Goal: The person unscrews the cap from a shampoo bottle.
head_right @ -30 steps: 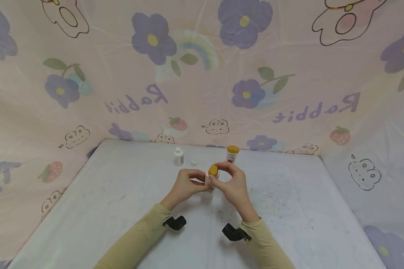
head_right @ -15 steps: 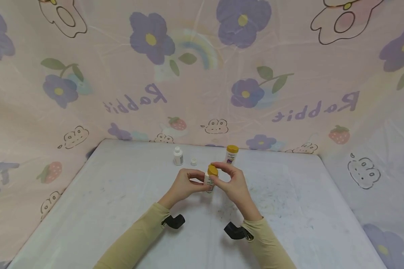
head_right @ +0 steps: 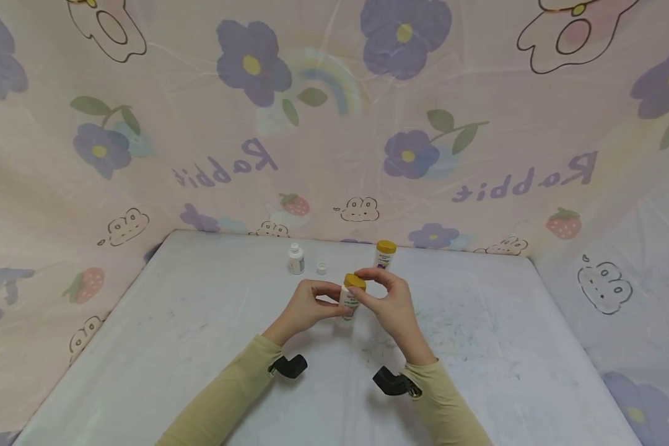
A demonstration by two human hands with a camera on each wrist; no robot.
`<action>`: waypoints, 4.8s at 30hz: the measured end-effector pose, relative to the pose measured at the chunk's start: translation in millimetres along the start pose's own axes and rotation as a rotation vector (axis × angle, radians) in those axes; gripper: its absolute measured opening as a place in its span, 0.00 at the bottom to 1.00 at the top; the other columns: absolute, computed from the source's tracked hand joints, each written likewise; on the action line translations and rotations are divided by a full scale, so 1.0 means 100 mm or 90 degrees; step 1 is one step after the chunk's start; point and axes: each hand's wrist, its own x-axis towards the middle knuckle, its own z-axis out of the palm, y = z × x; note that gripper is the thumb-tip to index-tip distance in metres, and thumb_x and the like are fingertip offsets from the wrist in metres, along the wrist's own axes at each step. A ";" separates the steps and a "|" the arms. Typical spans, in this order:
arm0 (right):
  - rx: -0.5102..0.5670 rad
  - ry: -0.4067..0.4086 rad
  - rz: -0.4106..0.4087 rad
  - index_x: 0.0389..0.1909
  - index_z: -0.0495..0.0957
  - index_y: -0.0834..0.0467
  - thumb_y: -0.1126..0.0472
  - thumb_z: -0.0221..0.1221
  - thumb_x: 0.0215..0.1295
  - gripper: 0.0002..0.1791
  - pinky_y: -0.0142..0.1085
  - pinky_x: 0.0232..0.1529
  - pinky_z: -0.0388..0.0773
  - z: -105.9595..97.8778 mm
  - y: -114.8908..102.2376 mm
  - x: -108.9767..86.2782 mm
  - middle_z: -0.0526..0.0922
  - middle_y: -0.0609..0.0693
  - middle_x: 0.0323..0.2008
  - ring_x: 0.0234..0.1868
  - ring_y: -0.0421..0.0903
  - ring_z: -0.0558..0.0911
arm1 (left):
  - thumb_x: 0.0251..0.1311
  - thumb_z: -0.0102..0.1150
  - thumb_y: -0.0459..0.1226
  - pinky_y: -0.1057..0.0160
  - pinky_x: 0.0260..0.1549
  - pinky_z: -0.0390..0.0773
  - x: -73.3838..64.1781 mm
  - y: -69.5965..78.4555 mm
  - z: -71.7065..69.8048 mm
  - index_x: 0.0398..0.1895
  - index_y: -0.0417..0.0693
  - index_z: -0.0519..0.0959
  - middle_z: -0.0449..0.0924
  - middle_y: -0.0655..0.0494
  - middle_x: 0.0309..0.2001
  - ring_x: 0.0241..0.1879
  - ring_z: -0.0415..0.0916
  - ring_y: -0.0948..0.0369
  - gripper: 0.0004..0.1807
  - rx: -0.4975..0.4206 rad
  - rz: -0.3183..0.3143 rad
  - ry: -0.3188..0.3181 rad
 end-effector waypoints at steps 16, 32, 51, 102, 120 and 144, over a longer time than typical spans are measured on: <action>0.051 -0.082 -0.047 0.54 0.76 0.63 0.64 0.59 0.67 0.16 0.56 0.67 0.51 -0.05 0.02 0.00 0.80 0.57 0.51 0.61 0.45 0.70 | 0.46 0.75 0.35 0.62 0.37 0.83 0.03 0.01 0.00 0.41 0.45 0.85 0.85 0.57 0.35 0.38 0.81 0.61 0.17 0.010 -0.013 -0.015; -0.045 0.142 -0.058 0.51 0.76 0.65 0.68 0.67 0.57 0.20 0.48 0.62 0.64 0.14 -0.37 -0.18 0.80 0.63 0.47 0.54 0.54 0.75 | 0.45 0.76 0.36 0.63 0.37 0.83 0.05 0.01 0.02 0.41 0.45 0.85 0.84 0.58 0.37 0.40 0.81 0.61 0.17 0.012 -0.017 0.089; -0.059 0.188 -0.060 0.48 0.78 0.68 0.67 0.69 0.54 0.21 0.47 0.58 0.67 0.25 -0.34 -0.18 0.81 0.60 0.45 0.51 0.53 0.76 | 0.45 0.76 0.36 0.64 0.36 0.83 0.04 0.00 0.05 0.40 0.45 0.85 0.85 0.58 0.36 0.38 0.81 0.61 0.16 0.017 0.011 0.093; 0.014 0.086 -0.028 0.50 0.79 0.60 0.61 0.67 0.59 0.18 0.56 0.64 0.58 0.13 0.07 -0.08 0.80 0.55 0.50 0.58 0.47 0.73 | 0.47 0.74 0.35 0.63 0.37 0.83 0.01 -0.01 0.06 0.41 0.45 0.85 0.84 0.58 0.37 0.39 0.81 0.62 0.15 0.007 -0.002 0.030; 0.012 0.073 -0.027 0.56 0.73 0.64 0.66 0.64 0.61 0.22 0.56 0.64 0.58 0.16 -0.17 -0.13 0.77 0.60 0.53 0.59 0.52 0.71 | 0.48 0.74 0.33 0.66 0.38 0.82 0.01 0.01 0.05 0.43 0.44 0.84 0.84 0.57 0.39 0.40 0.80 0.63 0.17 0.033 0.005 0.044; -0.071 0.155 -0.057 0.53 0.77 0.64 0.66 0.68 0.56 0.22 0.51 0.60 0.63 0.27 -0.33 -0.21 0.80 0.60 0.50 0.55 0.55 0.73 | 0.49 0.71 0.27 0.67 0.39 0.81 -0.09 0.36 0.04 0.44 0.34 0.82 0.82 0.40 0.42 0.44 0.80 0.48 0.17 0.050 0.009 0.087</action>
